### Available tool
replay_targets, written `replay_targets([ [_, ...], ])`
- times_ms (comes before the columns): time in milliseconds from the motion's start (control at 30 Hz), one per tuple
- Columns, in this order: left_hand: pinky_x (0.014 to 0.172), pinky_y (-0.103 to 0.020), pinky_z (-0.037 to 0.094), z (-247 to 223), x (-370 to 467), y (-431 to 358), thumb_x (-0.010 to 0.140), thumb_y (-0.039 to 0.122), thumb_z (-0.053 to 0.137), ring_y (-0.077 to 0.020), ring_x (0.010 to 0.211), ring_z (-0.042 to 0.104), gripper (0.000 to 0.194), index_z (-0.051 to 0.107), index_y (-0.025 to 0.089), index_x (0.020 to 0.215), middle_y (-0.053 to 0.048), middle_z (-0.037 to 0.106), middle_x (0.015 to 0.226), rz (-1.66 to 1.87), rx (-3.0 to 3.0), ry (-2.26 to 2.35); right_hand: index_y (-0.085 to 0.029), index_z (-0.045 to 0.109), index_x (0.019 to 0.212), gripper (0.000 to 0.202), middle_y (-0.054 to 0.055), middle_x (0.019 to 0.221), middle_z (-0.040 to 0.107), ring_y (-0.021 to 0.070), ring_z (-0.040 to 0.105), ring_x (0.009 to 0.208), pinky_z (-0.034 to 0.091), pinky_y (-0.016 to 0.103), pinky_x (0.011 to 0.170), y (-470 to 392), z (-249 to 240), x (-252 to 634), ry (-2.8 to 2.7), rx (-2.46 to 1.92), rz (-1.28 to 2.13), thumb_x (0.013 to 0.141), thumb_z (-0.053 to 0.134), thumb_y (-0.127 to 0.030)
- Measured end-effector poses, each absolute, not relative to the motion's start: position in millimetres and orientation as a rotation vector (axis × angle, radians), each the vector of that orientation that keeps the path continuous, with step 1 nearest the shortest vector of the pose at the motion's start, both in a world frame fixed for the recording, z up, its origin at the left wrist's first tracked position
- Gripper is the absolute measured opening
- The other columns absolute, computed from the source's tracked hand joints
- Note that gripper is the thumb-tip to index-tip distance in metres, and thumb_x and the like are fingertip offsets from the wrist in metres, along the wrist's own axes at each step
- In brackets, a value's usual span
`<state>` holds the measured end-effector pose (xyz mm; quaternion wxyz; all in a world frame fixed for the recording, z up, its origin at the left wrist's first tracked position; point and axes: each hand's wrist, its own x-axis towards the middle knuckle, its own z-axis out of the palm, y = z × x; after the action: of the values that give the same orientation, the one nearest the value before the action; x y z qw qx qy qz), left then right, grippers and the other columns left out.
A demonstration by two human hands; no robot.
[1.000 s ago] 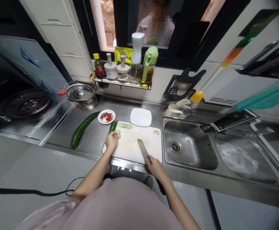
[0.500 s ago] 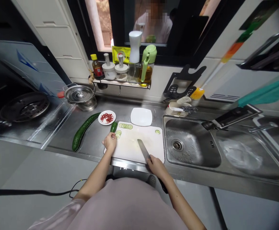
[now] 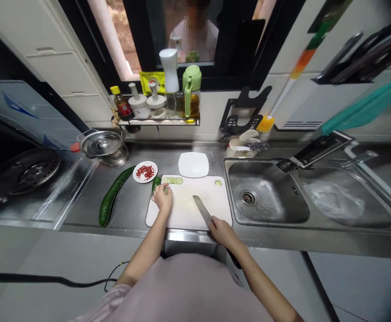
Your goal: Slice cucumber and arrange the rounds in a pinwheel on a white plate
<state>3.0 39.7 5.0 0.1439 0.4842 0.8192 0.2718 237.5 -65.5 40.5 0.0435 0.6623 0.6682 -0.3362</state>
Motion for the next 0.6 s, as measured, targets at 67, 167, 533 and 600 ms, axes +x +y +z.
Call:
replay_targets([
  [67, 0.095, -0.042, 0.031, 4, 10, 49, 0.086, 0.028, 0.05, -0.0266, 0.109, 0.051, 0.028, 0.066, 0.028, 0.109, -0.009, 0.06, 0.115, 0.724, 1.463, 2.328, -0.016, 0.059, 0.101, 0.024, 0.011, 0.094, 0.069, 0.0198, 0.062, 0.088, 0.029, 0.025, 0.067, -66, 42, 240, 2.03, 2.033, -1.038, 0.096, 0.039, -0.027],
  [167, 0.094, -0.044, 0.03, 4, 19, 64, 0.085, 0.03, 0.052, -0.0291, 0.111, 0.049, 0.032, 0.065, 0.03, 0.114, -0.01, 0.058, 0.118, 0.592, 1.552, 2.285, -0.016, 0.059, 0.101, 0.025, 0.012, 0.095, 0.069, 0.0204, 0.062, 0.087, 0.028, 0.026, 0.066, -67, 42, 243, 2.02, 2.04, -1.021, 0.096, 0.038, -0.028],
  [533, 0.093, -0.045, 0.028, 1, 27, 95, 0.089, 0.026, 0.048, -0.0308, 0.113, 0.045, 0.03, 0.067, 0.03, 0.112, -0.013, 0.057, 0.116, 0.36, 1.806, 2.215, -0.017, 0.058, 0.096, 0.023, 0.009, 0.091, 0.069, 0.0186, 0.062, 0.083, 0.025, 0.026, 0.062, -68, 35, 252, 1.998, 2.077, -1.021, 0.096, 0.039, -0.03],
  [600, 0.093, -0.045, 0.028, 0, 27, 96, 0.088, 0.024, 0.049, -0.0302, 0.114, 0.045, 0.029, 0.068, 0.029, 0.109, -0.012, 0.057, 0.117, 0.357, 1.823, 2.205, -0.017, 0.058, 0.097, 0.023, 0.009, 0.091, 0.069, 0.0186, 0.062, 0.083, 0.025, 0.026, 0.061, -67, 35, 252, 1.983, 2.076, -1.029, 0.096, 0.038, -0.03],
])
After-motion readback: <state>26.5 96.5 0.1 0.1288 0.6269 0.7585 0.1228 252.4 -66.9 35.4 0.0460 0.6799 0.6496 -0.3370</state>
